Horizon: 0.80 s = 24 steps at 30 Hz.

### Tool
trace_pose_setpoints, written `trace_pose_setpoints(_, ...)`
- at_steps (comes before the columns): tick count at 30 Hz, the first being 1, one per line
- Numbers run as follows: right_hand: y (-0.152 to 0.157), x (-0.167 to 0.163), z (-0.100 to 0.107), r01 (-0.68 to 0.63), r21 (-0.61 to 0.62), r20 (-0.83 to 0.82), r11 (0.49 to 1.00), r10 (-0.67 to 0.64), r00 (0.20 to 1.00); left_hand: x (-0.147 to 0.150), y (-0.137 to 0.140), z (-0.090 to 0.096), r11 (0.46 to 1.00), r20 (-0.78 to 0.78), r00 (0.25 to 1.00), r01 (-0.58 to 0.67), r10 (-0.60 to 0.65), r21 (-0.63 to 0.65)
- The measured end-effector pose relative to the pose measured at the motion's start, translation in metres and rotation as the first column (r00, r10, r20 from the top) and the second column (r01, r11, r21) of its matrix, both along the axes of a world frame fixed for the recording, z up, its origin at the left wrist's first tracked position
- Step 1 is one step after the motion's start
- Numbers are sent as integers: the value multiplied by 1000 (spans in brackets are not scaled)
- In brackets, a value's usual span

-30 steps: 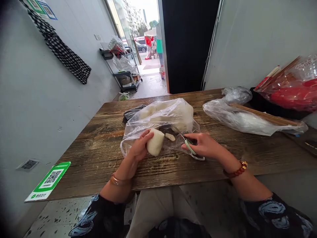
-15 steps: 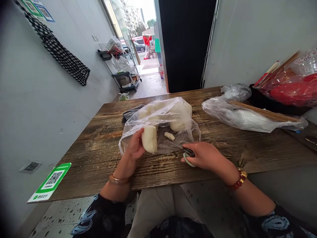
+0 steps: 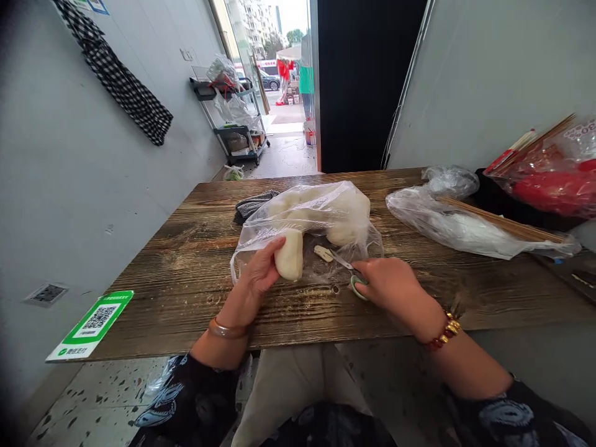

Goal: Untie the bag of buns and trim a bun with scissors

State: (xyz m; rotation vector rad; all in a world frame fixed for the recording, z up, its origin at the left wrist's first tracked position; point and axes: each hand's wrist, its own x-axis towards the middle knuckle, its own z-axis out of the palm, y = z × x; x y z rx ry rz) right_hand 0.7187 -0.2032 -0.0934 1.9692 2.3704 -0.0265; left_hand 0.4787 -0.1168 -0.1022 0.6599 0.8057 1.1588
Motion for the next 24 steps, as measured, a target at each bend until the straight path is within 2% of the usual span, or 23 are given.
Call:
trace_pose_setpoints(3, 2, -6, 1, -76, -43, 83, 996, 80, 993, -1, 0, -1, 1000, 24, 1000, -2, 2, 3)
trace_pose_setpoints(5, 2, -6, 1, -100, -29, 88, 995, 102, 991, -1, 1, -2, 1000, 42, 999, -8, 8, 0)
trace_pose_setpoints(11, 1, 8, -3, -80, 86, 90, 993, 72, 993, 0, 2, -3, 999, 40, 999, -11, 12, -40)
trace_pose_setpoints(18, 8, -2, -2, -99, 76, 136, 992, 88, 987, 1, -1, 1, 1000, 58, 998, -29, 29, -8)
trace_pose_setpoints(21, 12, 1, -9, -71, 37, 53, 997, 69, 996, 1, 0, -1, 1000, 59, 998, -22, 22, 0)
trace_pose_setpoints(24, 18, 15, -19, -66, -63, -198, 996, 52, 979, 0, 2, -4, 1000, 57, 998, -18, 19, -7)
